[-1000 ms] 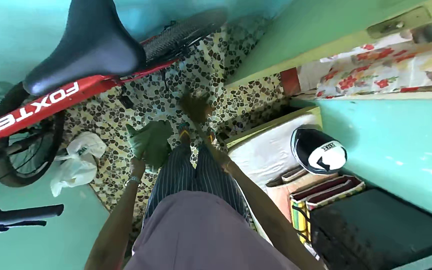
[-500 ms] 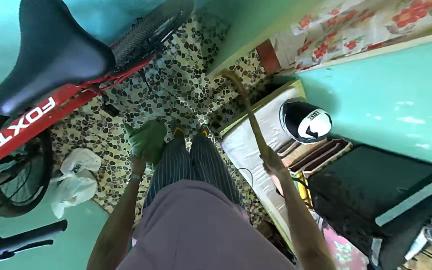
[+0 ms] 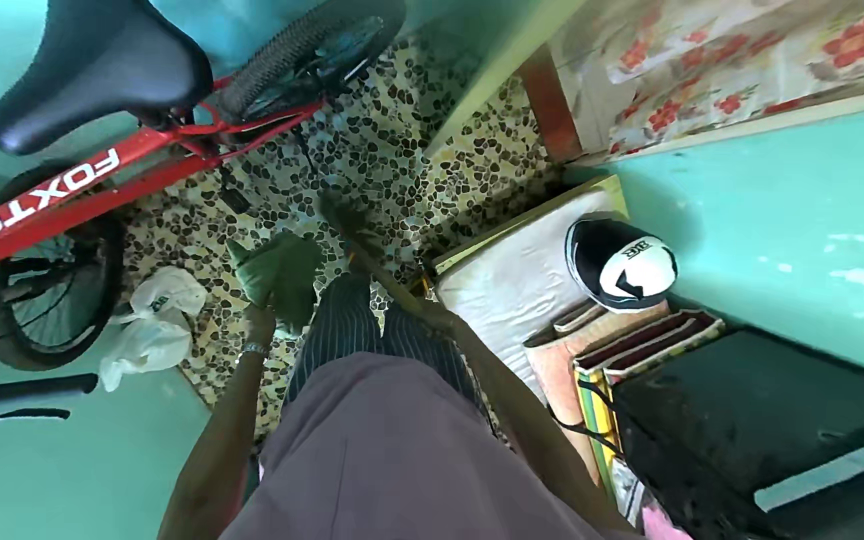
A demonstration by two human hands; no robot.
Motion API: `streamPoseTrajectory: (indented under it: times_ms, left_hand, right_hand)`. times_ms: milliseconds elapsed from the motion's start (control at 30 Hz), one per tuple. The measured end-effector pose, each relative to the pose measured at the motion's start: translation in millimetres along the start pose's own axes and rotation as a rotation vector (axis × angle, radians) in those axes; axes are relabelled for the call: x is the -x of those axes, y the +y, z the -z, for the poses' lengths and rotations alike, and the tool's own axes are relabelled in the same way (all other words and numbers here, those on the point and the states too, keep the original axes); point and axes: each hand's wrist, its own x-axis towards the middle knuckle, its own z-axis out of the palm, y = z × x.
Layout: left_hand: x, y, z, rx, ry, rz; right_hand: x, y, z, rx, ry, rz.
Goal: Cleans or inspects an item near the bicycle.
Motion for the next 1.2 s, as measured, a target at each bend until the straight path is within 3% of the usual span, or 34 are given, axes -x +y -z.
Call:
streamPoseTrajectory:
  times_ms: [267, 500, 633, 900, 1033, 1200]
  left_hand:
    - [57, 33, 0, 0.031, 0.040, -0.074]
    - [100, 19, -15, 0.194, 0.115, -0.055]
    - [125, 28, -34, 0.330, 0.181, -0.068]
    - [156, 52, -39, 0.201, 0.150, -0.218]
    - [175, 61, -30, 0.203, 0.173, -0.191]
    - [186, 69, -31, 0.242, 0.243, -0.175]
  right_hand:
    - [114, 108, 65, 0.626, 0.301, -0.183]
    - [163, 186, 71, 0.472, 0.536, -0.110]
    - [145, 198, 78, 0.446, 0.629, -0.102]
    - [74, 158, 123, 0.510, 0.571, -0.151]
    - [45, 148, 150, 0.539, 0.517, -0.182]
    - [55, 177, 171, 0.526, 0.540, -0.188]
